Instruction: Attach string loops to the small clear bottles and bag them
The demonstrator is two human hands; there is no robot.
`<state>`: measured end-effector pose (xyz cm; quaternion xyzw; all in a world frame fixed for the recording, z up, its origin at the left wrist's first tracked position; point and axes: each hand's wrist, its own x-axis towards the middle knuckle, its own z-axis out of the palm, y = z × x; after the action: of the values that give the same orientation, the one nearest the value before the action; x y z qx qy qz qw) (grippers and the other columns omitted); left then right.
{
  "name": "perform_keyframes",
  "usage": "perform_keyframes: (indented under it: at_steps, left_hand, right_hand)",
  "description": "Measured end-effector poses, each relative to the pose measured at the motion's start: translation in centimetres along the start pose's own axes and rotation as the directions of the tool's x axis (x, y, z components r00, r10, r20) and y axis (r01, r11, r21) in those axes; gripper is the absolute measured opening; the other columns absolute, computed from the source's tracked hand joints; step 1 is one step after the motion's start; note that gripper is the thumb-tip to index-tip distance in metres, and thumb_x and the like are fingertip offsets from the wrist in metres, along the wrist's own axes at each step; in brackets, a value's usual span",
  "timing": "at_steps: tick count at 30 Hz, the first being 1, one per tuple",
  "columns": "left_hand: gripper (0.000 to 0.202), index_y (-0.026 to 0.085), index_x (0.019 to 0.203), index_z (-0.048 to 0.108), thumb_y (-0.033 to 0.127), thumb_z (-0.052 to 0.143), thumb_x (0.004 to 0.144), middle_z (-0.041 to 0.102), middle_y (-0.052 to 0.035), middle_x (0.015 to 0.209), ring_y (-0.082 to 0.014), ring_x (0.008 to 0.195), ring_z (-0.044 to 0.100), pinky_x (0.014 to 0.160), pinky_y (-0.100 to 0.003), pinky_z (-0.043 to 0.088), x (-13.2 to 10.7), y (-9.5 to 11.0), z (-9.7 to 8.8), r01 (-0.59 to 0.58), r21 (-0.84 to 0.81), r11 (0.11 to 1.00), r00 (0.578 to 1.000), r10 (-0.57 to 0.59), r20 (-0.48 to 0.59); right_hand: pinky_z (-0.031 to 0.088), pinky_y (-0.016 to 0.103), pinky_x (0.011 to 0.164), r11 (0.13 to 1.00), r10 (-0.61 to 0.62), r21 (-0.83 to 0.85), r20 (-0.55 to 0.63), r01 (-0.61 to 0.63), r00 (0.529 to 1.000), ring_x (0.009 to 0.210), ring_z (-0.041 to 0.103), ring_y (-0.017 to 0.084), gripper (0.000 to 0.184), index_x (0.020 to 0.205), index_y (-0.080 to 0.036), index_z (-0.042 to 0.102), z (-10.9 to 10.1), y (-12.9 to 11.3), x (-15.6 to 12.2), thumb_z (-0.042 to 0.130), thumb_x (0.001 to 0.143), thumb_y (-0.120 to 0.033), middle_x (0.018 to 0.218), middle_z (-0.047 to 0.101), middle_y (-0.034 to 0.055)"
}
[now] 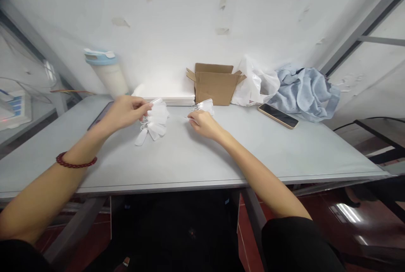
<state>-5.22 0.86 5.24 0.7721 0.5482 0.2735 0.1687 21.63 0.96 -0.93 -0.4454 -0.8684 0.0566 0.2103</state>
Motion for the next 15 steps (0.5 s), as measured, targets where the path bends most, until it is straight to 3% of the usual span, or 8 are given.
perform_keyframes:
  at_steps: [1, 4, 9, 12, 15]
  left_hand:
    - [0.026, 0.018, 0.061, 0.058, 0.035, 0.051, 0.079, 0.063, -0.0021, 0.06, -0.0161, 0.057, 0.057, 0.056, -0.025, 0.039, -0.3, 0.5, 0.4, -0.023, 0.002, 1.0, 1.0, 0.023, -0.014]
    - [0.025, 0.016, 0.081, 0.064, 0.037, 0.051, 0.081, 0.066, -0.0025, 0.069, -0.014, 0.055, 0.058, 0.057, -0.024, 0.042, -0.9, 1.4, 1.8, -0.142, -0.073, 0.987, 0.985, 0.148, 0.093]
    - [0.036, 0.015, 0.108, 0.063, 0.039, 0.052, 0.083, 0.069, -0.0032, 0.076, -0.0158, 0.066, 0.062, 0.062, -0.025, 0.046, -1.3, 1.4, 3.5, -0.238, -0.069, 0.969, 0.949, 0.247, 0.196]
    - [0.036, 0.015, 0.111, 0.061, 0.037, 0.05, 0.085, 0.069, -0.0024, 0.073, -0.0154, 0.065, 0.063, 0.061, -0.024, 0.046, -1.3, 1.3, 3.9, -0.246, -0.086, 0.966, 0.936, 0.259, 0.238]
    - [0.027, 0.015, 0.099, 0.064, 0.032, 0.048, 0.085, 0.067, -0.0016, 0.069, -0.013, 0.057, 0.061, 0.058, -0.023, 0.046, -1.4, 1.4, 3.8, -0.238, -0.121, 0.964, 0.924, 0.263, 0.277]
  right_hand:
    - [0.041, 0.034, 0.08, 0.998, -0.008, 0.069, -0.026, 0.01, 1.0, 0.093, 0.059, 0.023, 0.022, 0.1, -0.01, 0.064, -0.2, -0.3, 0.0, 0.047, 0.087, -0.015, 0.1, 0.068, 0.0149]
    - [0.043, 0.03, 0.074, 0.962, 0.01, 0.274, -0.065, 0.008, 0.998, 0.084, 0.06, 0.018, 0.022, 0.096, -0.012, 0.065, -0.6, -1.4, -0.2, 0.046, 0.087, -0.019, 0.093, 0.069, 0.0099]
    - [0.045, 0.029, 0.072, 0.843, 0.081, 0.533, 0.003, -0.07, 0.997, 0.076, 0.059, 0.015, 0.025, 0.095, -0.011, 0.066, -1.2, -2.7, -0.5, 0.046, 0.086, -0.023, 0.082, 0.067, 0.0062]
    - [0.044, 0.026, 0.064, 0.758, 0.102, 0.642, 0.06, -0.117, 0.993, 0.065, 0.054, 0.011, 0.025, 0.096, -0.012, 0.065, -1.5, -3.0, -0.7, 0.047, 0.086, -0.026, 0.079, 0.065, 0.0044]
    - [0.039, 0.023, 0.055, 0.698, 0.112, 0.7, 0.097, -0.148, 0.989, 0.059, 0.047, 0.008, 0.025, 0.096, -0.012, 0.065, -1.7, -3.2, -0.8, 0.05, 0.085, -0.028, 0.079, 0.064, 0.0039]
